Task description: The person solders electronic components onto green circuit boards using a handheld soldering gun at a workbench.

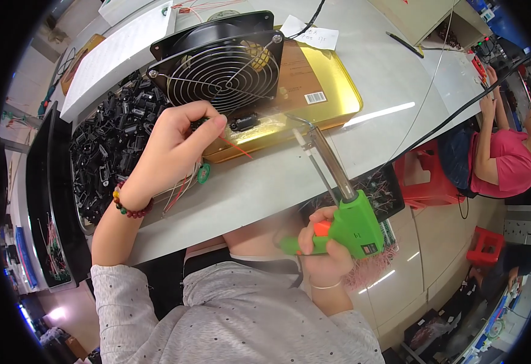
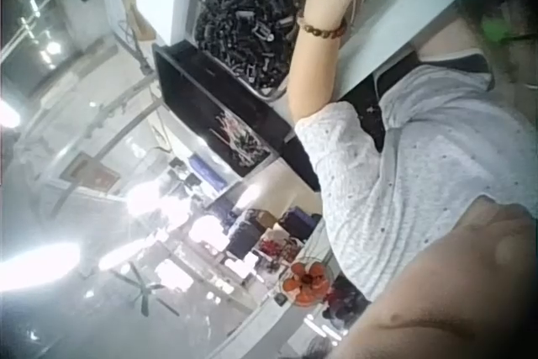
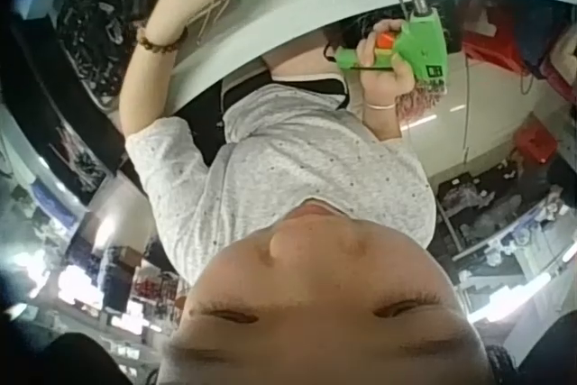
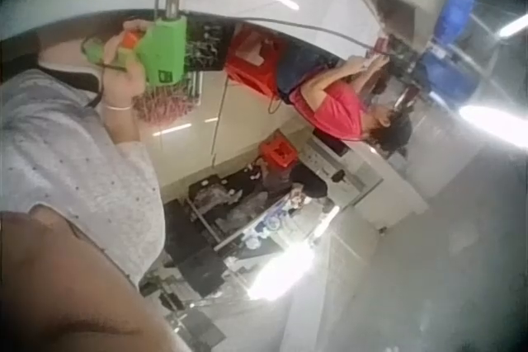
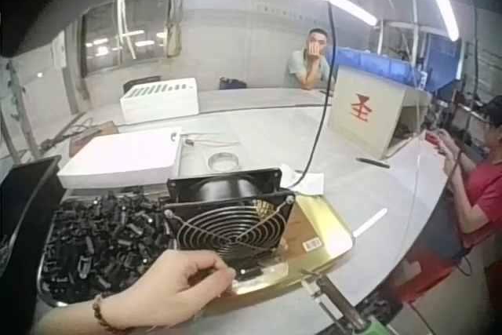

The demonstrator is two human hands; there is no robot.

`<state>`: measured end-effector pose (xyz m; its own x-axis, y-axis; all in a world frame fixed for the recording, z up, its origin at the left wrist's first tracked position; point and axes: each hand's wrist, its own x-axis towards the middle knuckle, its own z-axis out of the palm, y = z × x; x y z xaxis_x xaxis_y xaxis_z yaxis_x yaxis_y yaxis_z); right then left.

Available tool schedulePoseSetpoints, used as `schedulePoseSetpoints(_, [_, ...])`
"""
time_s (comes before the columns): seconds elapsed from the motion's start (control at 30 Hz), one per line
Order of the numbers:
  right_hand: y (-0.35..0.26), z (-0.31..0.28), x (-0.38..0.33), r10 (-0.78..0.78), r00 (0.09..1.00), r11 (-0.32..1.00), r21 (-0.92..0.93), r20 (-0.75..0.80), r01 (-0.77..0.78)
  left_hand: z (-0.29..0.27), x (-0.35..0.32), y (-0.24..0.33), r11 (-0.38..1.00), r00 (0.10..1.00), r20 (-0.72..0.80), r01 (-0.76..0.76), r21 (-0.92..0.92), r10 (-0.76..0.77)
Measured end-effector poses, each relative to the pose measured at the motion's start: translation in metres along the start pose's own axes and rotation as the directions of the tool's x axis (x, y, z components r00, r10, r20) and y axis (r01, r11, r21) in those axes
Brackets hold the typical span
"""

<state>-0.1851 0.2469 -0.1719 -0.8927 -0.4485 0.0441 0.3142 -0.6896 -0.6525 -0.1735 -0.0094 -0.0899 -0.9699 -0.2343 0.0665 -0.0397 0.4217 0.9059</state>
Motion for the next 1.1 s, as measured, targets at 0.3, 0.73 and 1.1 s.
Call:
schedulePoseSetpoints(0.3, [0.006, 0.008, 0.003, 0.017, 1.0, 0.994, -0.107, -0.013, -0.019, 0.002, -0.005, 0.0, 0.935, 0.966, -0.104, -0.196, 0.295, 0.235])
schedulePoseSetpoints(0.73, [0.01, 0.013, 0.006, 0.044, 0.999, 0.992, -0.113, -0.029, -0.047, 0.006, -0.007, -0.013, 0.898, 0.927, -0.163, -0.267, 0.349, 0.338])
schedulePoseSetpoints(1.1, [0.013, 0.018, 0.002, 0.019, 0.995, 0.982, -0.187, -0.096, -0.037, 0.007, -0.006, -0.024, 0.845, 0.89, -0.152, -0.336, 0.417, 0.429])
